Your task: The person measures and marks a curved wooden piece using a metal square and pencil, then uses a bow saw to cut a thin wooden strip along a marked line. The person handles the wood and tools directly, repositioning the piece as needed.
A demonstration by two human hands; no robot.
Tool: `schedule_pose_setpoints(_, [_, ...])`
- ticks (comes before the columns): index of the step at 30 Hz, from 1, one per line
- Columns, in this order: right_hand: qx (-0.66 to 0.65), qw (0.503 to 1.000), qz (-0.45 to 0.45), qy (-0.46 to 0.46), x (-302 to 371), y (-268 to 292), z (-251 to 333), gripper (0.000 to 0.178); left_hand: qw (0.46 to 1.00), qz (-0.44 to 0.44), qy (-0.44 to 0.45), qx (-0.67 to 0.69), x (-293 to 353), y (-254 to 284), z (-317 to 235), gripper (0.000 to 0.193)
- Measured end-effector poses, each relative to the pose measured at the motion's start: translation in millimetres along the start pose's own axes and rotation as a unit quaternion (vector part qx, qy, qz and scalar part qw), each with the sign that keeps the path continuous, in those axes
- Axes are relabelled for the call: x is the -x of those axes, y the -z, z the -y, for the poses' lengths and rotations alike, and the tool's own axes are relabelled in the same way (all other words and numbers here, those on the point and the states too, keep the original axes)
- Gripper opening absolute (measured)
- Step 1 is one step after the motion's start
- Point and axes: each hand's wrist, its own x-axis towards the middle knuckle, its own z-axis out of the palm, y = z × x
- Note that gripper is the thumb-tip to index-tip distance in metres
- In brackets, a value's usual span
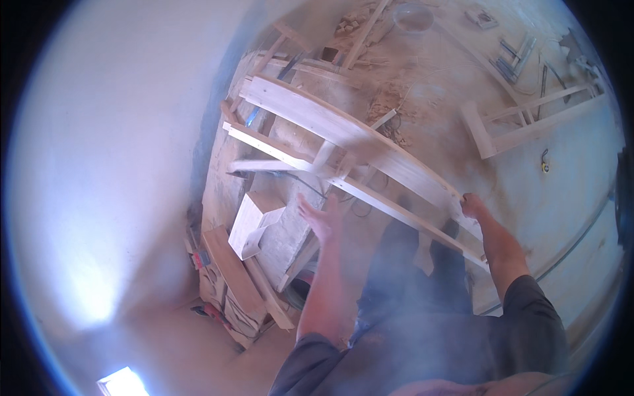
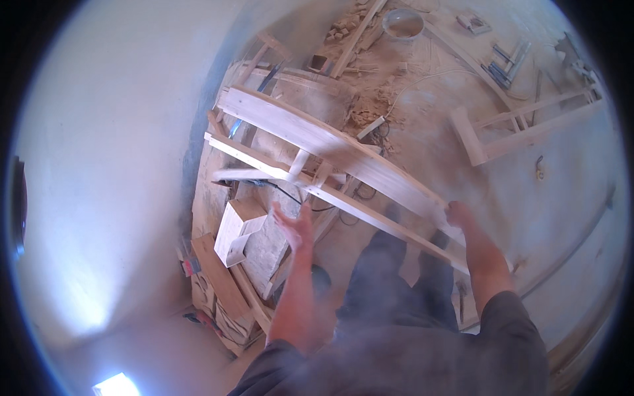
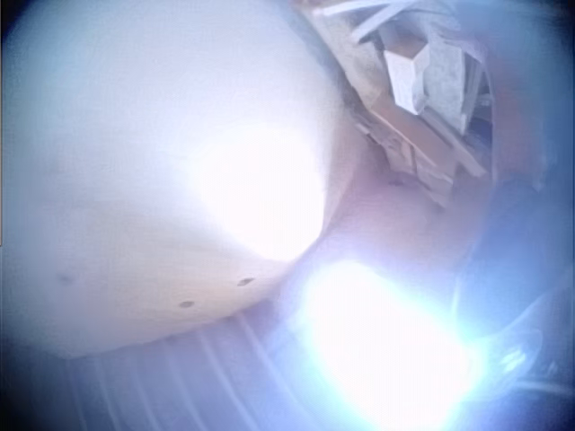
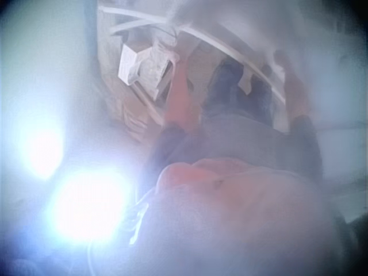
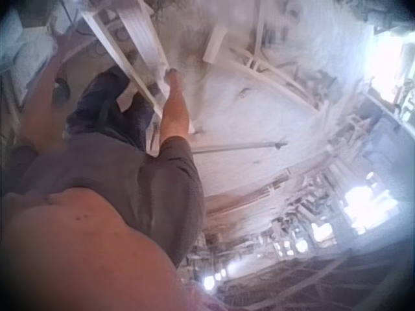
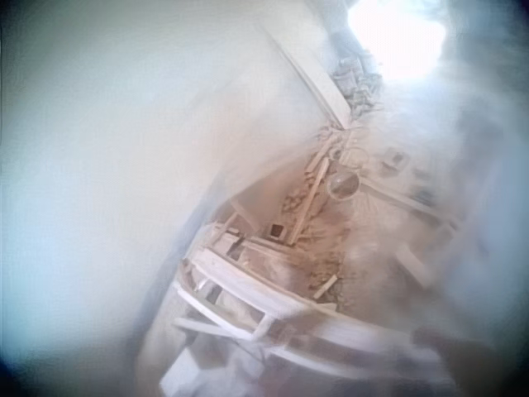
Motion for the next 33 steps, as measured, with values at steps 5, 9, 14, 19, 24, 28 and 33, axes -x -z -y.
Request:
schedule_pose_setpoints(5, [-0.002,0.995,-0.087,0.054,-25,-21,8,0.039,0.986,0.016,0.024,0.163,-69,-13,24,0.080])
schedule_pose_setpoints(9, [0.015,0.974,-0.226,0.024,-7,-16,51,0.041,0.984,0.022,-0.072,0.164,-94,-24,2,0.065])
schedule_pose_setpoints(14, [-0.216,0.958,-0.184,0.048,33,-34,172,0.031,0.990,0.052,-0.038,0.129,-124,4,57,0.059])
schedule_pose_setpoints(19, [-0.542,0.839,-0.030,0.036,73,18,369,0.026,0.985,0.002,0.022,0.172,-195,40,37,0.053])
schedule_pose_setpoints(24, [-0.658,0.749,0.015,-0.075,31,12,402,0.040,0.972,-0.084,0.025,0.216,-228,39,43,0.037])
schedule_pose_setpoints(28, [-0.520,0.833,-0.029,-0.188,20,15,435,0.037,0.950,-0.154,0.044,0.268,-236,29,38,0.030])
schedule_pose_setpoints(33, [-0.740,0.660,0.016,-0.129,13,5,411,0.043,0.953,-0.201,0.021,0.226,-257,63,41,0.019])
